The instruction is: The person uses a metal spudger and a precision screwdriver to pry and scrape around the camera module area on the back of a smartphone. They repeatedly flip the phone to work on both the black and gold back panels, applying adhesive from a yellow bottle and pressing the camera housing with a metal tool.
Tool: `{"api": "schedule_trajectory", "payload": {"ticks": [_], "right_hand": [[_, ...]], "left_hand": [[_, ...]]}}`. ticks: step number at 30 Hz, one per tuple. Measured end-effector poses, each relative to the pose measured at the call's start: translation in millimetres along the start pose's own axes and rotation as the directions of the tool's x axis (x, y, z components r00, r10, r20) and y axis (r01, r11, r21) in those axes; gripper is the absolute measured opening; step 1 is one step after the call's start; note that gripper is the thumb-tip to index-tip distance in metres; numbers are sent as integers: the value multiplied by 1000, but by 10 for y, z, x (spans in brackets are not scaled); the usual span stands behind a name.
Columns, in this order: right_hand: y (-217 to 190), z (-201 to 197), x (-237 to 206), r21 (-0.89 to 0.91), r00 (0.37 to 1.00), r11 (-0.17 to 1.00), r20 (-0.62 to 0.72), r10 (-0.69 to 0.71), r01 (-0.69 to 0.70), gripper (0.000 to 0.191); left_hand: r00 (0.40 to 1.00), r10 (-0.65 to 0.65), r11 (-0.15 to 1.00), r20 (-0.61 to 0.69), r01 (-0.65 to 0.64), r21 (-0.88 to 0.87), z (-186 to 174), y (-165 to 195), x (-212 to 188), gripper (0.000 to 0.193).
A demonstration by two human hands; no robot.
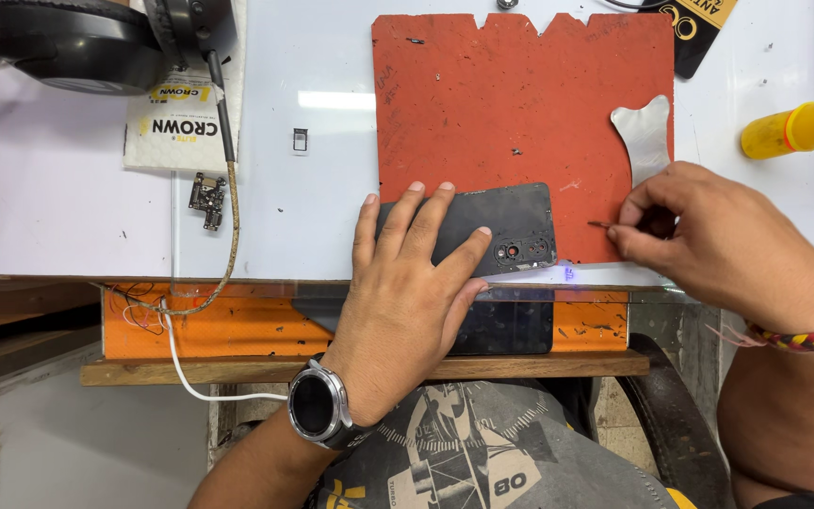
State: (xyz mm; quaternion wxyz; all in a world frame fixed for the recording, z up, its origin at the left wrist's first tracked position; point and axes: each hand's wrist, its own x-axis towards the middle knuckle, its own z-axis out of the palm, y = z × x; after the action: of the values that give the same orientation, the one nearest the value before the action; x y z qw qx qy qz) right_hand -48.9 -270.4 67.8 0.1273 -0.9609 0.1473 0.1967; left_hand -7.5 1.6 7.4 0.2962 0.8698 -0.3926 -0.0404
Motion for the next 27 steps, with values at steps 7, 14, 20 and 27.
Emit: {"api": "schedule_trajectory", "payload": {"ticks": [7,14,20,27], "right_hand": [[-31,133,-122,233,967,951,-199,-160,205,21],[-238,415,-233,333,915,866,-287,-284,373,22],[-264,460,-217,363,904,847,-328,-275,389,20],[-259,483,-205,359,926,870,-291,-240,338,21]], "left_hand": [[999,-3,1000,-42,3,-12,77,-33,-31,38],[997,-13,1000,-81,12,-10,131,-46,-57,38],[996,-2,1000,-90,2,0,154,-63,-66,39],[996,-11,1000,-85,10,-15,152,-64,-64,37]]}}
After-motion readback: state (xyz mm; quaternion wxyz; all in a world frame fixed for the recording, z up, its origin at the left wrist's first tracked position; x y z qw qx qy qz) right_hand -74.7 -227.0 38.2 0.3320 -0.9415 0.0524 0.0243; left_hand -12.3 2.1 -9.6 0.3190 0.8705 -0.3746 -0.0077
